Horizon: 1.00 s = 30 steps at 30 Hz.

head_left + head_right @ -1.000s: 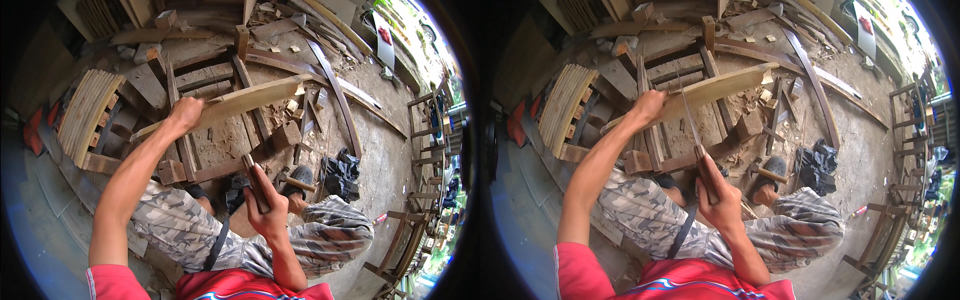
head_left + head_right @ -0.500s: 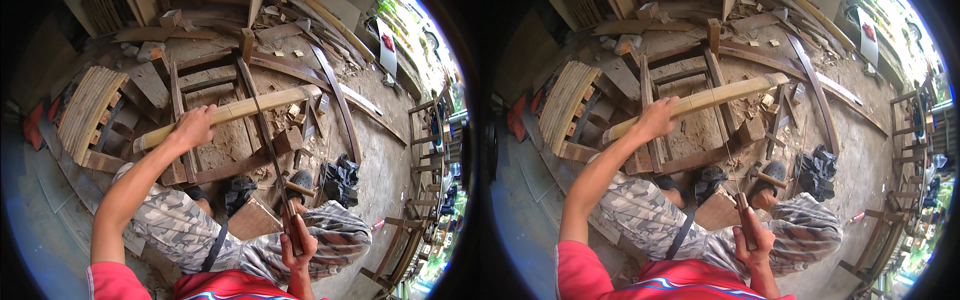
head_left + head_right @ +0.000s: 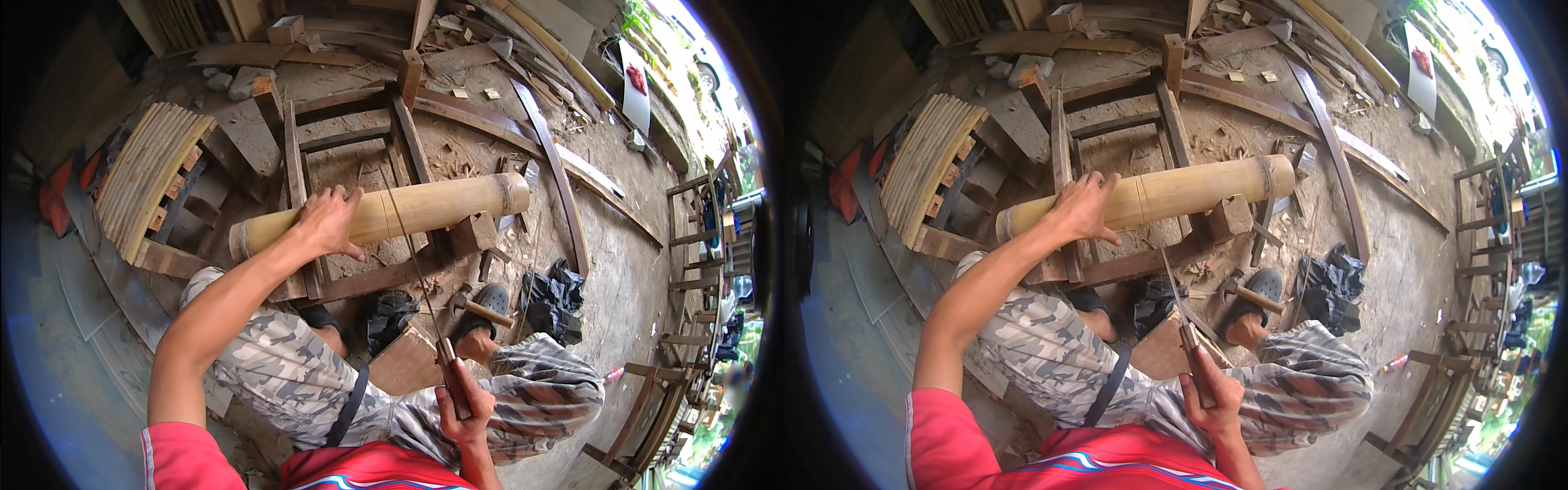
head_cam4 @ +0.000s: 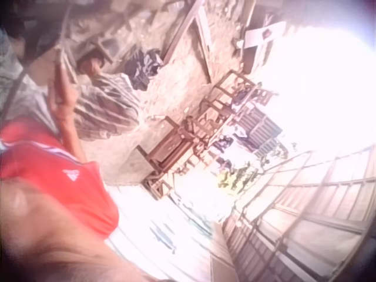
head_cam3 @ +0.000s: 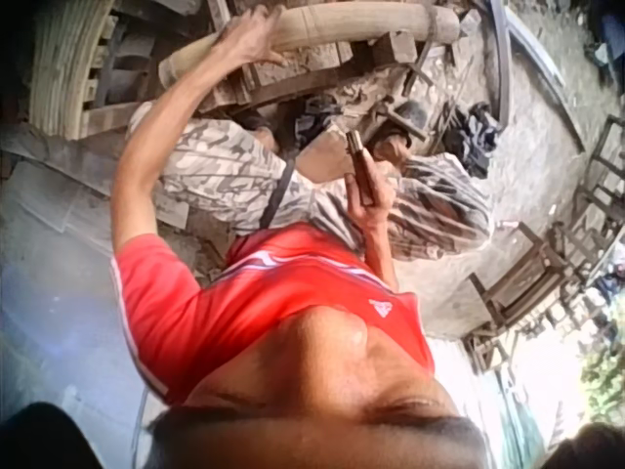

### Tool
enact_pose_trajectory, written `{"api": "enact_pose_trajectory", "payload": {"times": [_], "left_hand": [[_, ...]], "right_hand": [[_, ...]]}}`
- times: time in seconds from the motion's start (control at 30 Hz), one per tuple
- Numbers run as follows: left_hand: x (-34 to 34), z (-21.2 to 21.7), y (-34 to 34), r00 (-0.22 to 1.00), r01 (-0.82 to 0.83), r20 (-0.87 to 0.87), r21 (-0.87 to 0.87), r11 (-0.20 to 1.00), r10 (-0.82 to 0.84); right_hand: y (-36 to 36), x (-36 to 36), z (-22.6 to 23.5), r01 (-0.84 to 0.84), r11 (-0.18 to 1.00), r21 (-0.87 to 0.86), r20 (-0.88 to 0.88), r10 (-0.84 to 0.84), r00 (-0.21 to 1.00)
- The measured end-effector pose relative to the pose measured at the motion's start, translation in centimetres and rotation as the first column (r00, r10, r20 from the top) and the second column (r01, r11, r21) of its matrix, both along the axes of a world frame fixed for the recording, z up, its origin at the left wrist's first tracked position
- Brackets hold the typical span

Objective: The person uses a hand saw to cut and shape a cylindrical bamboo piece clamped in a wooden frame. They repeatedly rotate the bamboo and saw along its length to smooth and refine the surface.

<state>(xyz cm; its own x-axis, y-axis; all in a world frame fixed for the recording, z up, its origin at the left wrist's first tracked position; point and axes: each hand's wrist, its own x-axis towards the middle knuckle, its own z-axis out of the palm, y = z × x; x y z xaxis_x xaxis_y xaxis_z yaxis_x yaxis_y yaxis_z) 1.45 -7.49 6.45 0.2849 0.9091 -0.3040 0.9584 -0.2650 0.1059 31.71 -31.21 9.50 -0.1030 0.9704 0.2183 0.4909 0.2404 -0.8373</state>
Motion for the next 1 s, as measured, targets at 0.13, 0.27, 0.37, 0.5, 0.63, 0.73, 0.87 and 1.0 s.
{"api": "enact_pose_trajectory", "payload": {"times": [0.13,0.27,0.37,0.5,0.63,0.73,0.87,1.0], "left_hand": [[-0.3,0.2,0.9,0.999,0.009,0.037,-0.040,0.999,-0.007],[-0.7,-0.1,2.1,0.991,-0.047,0.111,-0.208,0.977,0.071],[-1.0,-1.0,1.6,0.986,-0.064,0.144,-0.158,0.985,0.087],[-0.6,-0.9,1.5,0.986,-0.082,0.135,-0.137,0.987,0.101],[-1.8,-2.2,2.6,0.965,-0.046,0.239,-0.231,0.972,0.102],[-1.7,-2.6,3.5,0.927,-0.182,0.251,-0.352,0.918,0.280],[0.0,-3.0,3.2,0.891,-0.309,0.257,-0.258,0.915,0.374],[0.8,-2.2,3.5,0.875,-0.369,0.206,-0.302,0.879,0.439]], "right_hand": [[0.0,-0.3,-0.7,0.016,1.000,-0.023,-0.015,-0.016,1.000],[0.7,-1.3,-0.8,0.032,0.999,-0.007,-0.047,-0.032,0.998],[1.0,-1.7,-0.9,0.024,1.000,-0.014,-0.056,-0.025,0.998],[1.2,-1.6,-0.7,0.010,0.998,-0.061,-0.044,-0.012,0.999],[1.0,-1.7,-0.4,0.008,0.995,-0.103,-0.038,-0.012,0.999],[1.1,-2.2,0.8,-0.001,0.995,-0.102,-0.034,-0.002,0.999],[0.5,-3.2,3.9,0.002,0.977,-0.214,0.019,0.003,1.000],[0.3,-3.8,6.6,-0.020,0.958,-0.285,0.024,0.028,0.999]]}}
